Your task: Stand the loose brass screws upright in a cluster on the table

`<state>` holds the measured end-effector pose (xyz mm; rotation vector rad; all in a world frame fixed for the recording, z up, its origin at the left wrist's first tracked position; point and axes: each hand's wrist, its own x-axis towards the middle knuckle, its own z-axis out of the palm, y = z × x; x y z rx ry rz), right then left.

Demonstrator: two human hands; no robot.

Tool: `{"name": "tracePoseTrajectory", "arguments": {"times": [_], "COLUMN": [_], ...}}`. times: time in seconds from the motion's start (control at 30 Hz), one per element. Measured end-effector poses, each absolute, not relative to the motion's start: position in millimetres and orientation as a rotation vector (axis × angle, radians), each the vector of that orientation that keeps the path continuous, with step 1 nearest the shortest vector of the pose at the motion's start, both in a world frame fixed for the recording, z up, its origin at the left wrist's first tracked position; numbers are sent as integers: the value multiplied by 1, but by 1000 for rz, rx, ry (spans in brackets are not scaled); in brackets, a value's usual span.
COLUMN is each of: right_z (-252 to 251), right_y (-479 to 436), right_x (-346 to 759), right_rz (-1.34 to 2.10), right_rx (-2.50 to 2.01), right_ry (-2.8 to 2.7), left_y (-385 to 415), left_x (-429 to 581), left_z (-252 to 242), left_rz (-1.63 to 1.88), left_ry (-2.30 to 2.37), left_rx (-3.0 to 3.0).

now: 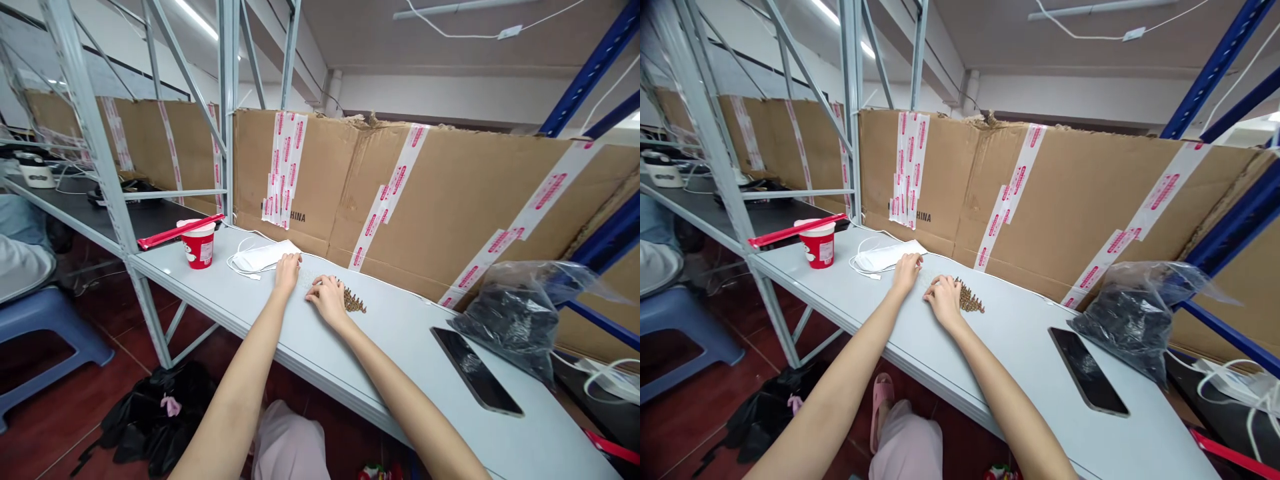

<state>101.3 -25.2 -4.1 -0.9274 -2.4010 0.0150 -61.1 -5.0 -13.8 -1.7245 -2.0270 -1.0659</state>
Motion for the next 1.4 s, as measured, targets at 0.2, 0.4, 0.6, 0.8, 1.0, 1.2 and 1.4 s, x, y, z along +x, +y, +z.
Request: {"name": "tracePoseTrajectory", "arguments": {"times": [0.2,0.4,0.6,0.8,1.0,1.2,1.4], "right_z": [-7,-11,-13,2,10,-11,-15], "right_y": [-24,-22,-22,-25,-4,35,43], "right_x": [103,103,103,112,184,262,262], "right_rz": [-36,-39,-9,-18,-80,83,227], "right_rx": [-979,-980,-997,-1000,-1127,-1359,-1361], "right_ry": [-2412,-2407,-2383,-2239,-2079,-1954,-1971], "left_y": [1,3,4,4,4,5,3], "left_x": [-65,-65,-65,-65,-66,-66,-62], "left_z": [-18,-18,-17,-18,-18,-21,-19], "left_rz": [-1110,-1088,-1034,-999,-984,-912,-807], "left_ry": [-2030,-2033,-2095,-2071,-2063,-2018,-2062], "left_rx": [-1746,-1773,-1789,-1789,-1830,-1876,-1893]}}
